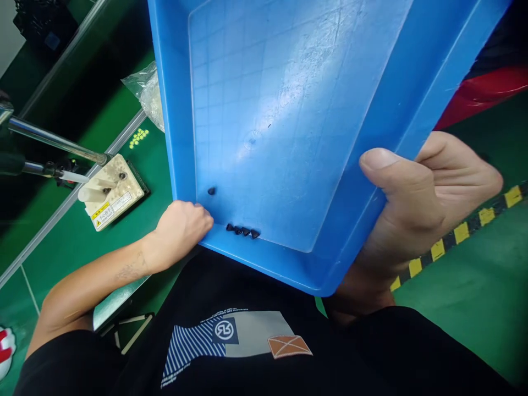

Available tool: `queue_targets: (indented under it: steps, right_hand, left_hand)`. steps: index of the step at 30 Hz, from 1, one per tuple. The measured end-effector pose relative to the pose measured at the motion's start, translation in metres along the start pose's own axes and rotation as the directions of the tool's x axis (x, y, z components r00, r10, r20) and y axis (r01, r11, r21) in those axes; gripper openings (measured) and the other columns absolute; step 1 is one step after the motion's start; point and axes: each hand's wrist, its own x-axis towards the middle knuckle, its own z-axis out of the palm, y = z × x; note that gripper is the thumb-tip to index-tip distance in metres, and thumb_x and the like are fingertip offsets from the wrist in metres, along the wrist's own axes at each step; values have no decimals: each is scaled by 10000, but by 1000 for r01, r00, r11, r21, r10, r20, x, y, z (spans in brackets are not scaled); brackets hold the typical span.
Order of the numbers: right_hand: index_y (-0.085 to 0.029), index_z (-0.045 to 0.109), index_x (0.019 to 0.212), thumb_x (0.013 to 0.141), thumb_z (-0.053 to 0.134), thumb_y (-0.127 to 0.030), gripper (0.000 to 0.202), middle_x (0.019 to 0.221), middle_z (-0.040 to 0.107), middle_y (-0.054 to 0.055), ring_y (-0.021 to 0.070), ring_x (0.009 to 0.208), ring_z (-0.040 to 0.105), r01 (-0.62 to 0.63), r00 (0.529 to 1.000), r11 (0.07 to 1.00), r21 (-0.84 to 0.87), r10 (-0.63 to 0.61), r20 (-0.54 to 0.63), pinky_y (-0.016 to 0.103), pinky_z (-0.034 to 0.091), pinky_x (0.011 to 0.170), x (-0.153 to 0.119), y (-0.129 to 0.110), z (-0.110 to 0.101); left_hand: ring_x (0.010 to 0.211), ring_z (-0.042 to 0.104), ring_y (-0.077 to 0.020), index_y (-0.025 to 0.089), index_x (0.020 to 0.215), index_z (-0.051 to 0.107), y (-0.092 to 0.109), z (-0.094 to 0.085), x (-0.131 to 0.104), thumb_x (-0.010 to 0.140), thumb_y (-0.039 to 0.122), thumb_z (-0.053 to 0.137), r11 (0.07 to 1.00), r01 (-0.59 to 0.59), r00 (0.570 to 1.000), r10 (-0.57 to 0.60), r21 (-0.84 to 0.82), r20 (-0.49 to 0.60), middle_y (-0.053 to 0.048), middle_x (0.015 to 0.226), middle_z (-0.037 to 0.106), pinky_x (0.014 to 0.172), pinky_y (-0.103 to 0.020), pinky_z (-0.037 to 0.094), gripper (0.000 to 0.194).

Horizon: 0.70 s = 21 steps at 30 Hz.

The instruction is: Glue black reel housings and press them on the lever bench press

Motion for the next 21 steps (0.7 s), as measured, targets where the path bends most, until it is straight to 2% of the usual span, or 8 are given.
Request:
queue_targets:
  steps: [9,11,13,15,17,19,20,21]
  right_hand:
    - [-202,397,551,685,699,-157,334,545,252,-55,96,530,337,66,997,996,-64,-68,-30,284,291,571,3,4,1]
    - [-204,401,551,691,706,-160,338,548,258,-54,99,536,340,68,997,996,-63,-70,-28,286,288,571,2,3,0]
    - [-204,412,551,702,708,-157,335,545,280,-55,98,534,335,59,998,996,-61,-60,-22,288,283,565,2,1,1]
    - [-204,428,553,708,700,-143,319,537,302,-55,97,529,335,48,999,998,-45,-48,-15,289,284,555,1,-1,1]
    - [-204,441,557,709,690,-127,302,531,315,-55,98,528,344,42,999,999,-21,-42,-1,288,284,547,0,-3,1]
    - [-204,441,559,717,689,-126,305,529,314,-55,99,532,356,43,999,999,-11,-43,22,287,288,546,-1,-5,3]
    - [-204,437,559,726,694,-132,315,530,311,-55,98,534,358,46,998,999,-14,-45,36,286,291,547,-1,-5,4]
    - [-203,431,558,736,702,-141,330,531,308,-56,97,535,357,50,998,999,-20,-49,48,285,294,550,-1,-6,6]
  left_hand:
    - [754,755,-291,72,975,707,1,32,32,939,-48,423,1000,15,994,-16,-12,-104,-173,870,728,569,-345,456,311]
    - [740,735,-274,80,966,695,-2,32,27,943,-35,420,996,34,990,-45,-84,-131,-167,876,723,579,-338,450,299]
    - [699,689,-228,105,987,678,-10,32,16,975,45,465,955,-8,978,-55,-296,-202,-131,872,711,581,-310,433,222]
    - [633,606,-166,143,1035,645,-20,33,3,1005,196,533,752,-148,955,-61,-643,-291,-61,809,664,573,-272,415,128]
    - [513,464,-113,176,1047,590,-30,39,-7,1003,344,542,296,-285,941,-95,-912,-325,20,681,549,506,-237,363,179]
    - [419,320,-86,194,1035,540,-35,46,-12,988,422,496,-169,-302,951,-116,-938,-285,60,621,464,426,-225,284,237]
    - [393,277,-79,198,1032,527,-36,49,-13,983,452,471,-310,-292,956,-116,-905,-269,60,622,467,400,-227,252,265]
    - [381,260,-74,198,1019,525,-36,51,-14,984,480,453,-371,-291,957,-120,-882,-265,49,637,490,386,-230,237,293]
